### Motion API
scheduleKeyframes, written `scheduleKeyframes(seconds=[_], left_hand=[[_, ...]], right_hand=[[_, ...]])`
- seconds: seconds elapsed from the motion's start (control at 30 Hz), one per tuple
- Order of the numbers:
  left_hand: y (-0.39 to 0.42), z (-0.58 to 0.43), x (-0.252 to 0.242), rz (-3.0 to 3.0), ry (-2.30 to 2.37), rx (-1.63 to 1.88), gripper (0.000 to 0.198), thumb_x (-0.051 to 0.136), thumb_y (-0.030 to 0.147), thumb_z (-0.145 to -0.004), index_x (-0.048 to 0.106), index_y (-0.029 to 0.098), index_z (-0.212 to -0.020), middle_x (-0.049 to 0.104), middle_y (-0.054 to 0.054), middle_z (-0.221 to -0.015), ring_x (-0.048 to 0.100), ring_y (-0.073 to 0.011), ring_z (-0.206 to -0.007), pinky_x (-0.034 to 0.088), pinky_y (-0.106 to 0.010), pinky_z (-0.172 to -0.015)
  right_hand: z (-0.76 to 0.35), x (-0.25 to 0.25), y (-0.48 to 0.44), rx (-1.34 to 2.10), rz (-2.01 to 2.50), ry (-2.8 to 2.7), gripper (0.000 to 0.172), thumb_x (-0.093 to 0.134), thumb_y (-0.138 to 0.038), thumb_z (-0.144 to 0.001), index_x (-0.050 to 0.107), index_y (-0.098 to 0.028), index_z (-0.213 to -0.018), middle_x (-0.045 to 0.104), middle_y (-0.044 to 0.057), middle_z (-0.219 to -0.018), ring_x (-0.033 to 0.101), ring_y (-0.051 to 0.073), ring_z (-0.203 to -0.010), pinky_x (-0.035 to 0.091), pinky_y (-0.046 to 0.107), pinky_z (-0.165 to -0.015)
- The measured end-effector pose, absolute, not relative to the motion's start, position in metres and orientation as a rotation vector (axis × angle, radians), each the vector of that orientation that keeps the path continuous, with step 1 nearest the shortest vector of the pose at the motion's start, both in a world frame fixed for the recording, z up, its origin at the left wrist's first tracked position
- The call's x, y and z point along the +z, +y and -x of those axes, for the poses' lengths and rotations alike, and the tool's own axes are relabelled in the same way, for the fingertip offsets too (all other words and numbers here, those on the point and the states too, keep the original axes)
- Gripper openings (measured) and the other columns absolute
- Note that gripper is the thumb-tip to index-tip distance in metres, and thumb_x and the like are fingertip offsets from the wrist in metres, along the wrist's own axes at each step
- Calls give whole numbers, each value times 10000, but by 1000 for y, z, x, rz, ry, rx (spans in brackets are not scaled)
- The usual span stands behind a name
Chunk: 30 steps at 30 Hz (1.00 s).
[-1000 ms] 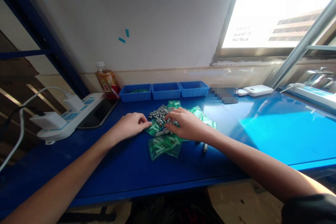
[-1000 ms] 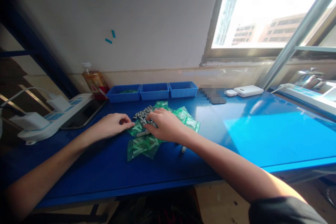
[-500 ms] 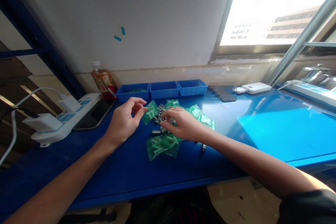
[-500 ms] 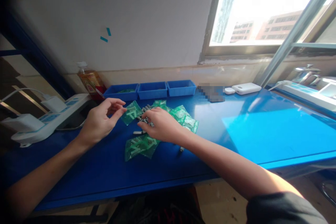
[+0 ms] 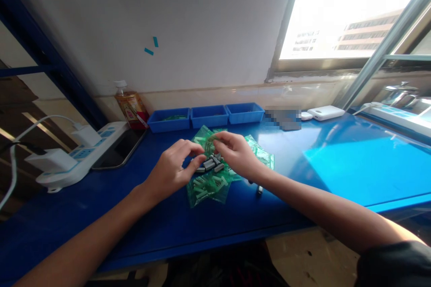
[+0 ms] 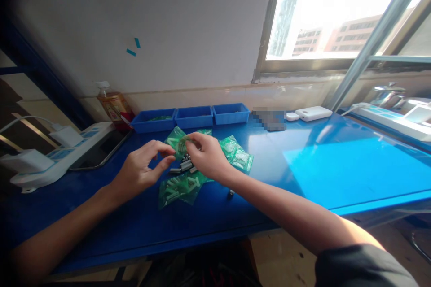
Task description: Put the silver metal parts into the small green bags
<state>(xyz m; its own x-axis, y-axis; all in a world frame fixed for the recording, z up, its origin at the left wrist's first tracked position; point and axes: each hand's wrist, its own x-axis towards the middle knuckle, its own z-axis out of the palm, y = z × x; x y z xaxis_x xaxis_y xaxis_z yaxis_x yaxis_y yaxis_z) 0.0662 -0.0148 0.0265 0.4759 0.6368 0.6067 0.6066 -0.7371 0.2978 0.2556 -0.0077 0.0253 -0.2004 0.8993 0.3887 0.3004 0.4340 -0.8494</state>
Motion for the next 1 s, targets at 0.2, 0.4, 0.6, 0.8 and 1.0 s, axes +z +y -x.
scheduleKeyframes(seconds=[0.2, 0.4, 0.6, 0.8, 1.0], left_hand=[[-3, -63, 27, -1859, 1251, 1027, 528, 392, 590, -868, 661, 138, -820, 654, -54, -742, 564, -168, -670, 396, -254, -567], [2, -66, 22, -1341, 1017, 1039, 321, 628, 459, -780, 616, 139, -793, 606, -19, -729, 536, -110, -626, 404, -216, -558], [-2, -66, 23, -1728, 1100, 1334, 230, 652, 351, -783, 570, 184, -918, 601, 6, -774, 571, -124, -690, 452, -223, -609], [-7, -59, 24, -2685, 986, 1340, 110, 548, 190, -858, 616, 209, -941, 626, -32, -946, 591, -142, -875, 474, -264, -809], [-9, -62, 27, -2745, 1042, 1200, 176, 505, 189, -867, 614, 210, -1003, 580, -59, -1039, 561, -172, -983, 457, -298, -870]], right_hand=[[-259, 17, -4, 303, 830, -1874, 211, 461, -193, -880, 656, -173, -958, 598, 43, -831, 560, 116, -711, 448, 226, -622], [-259, 12, -7, 108, 689, -1986, 302, 399, -126, -875, 656, -188, -1021, 522, 84, -988, 566, 137, -854, 501, 272, -731], [-257, 18, -11, 210, 846, -1970, 221, 511, -199, -843, 662, -166, -1002, 483, 101, -1061, 529, 179, -991, 469, 321, -870], [-258, 33, -14, 674, 1048, -1795, 447, 410, -502, -903, 634, -169, -705, 540, 47, -973, 527, 167, -956, 415, 285, -845], [-259, 30, -10, 752, 1036, -1806, 339, 452, -407, -890, 563, -161, -684, 430, -36, -577, 453, 105, -582, 333, 223, -539]])
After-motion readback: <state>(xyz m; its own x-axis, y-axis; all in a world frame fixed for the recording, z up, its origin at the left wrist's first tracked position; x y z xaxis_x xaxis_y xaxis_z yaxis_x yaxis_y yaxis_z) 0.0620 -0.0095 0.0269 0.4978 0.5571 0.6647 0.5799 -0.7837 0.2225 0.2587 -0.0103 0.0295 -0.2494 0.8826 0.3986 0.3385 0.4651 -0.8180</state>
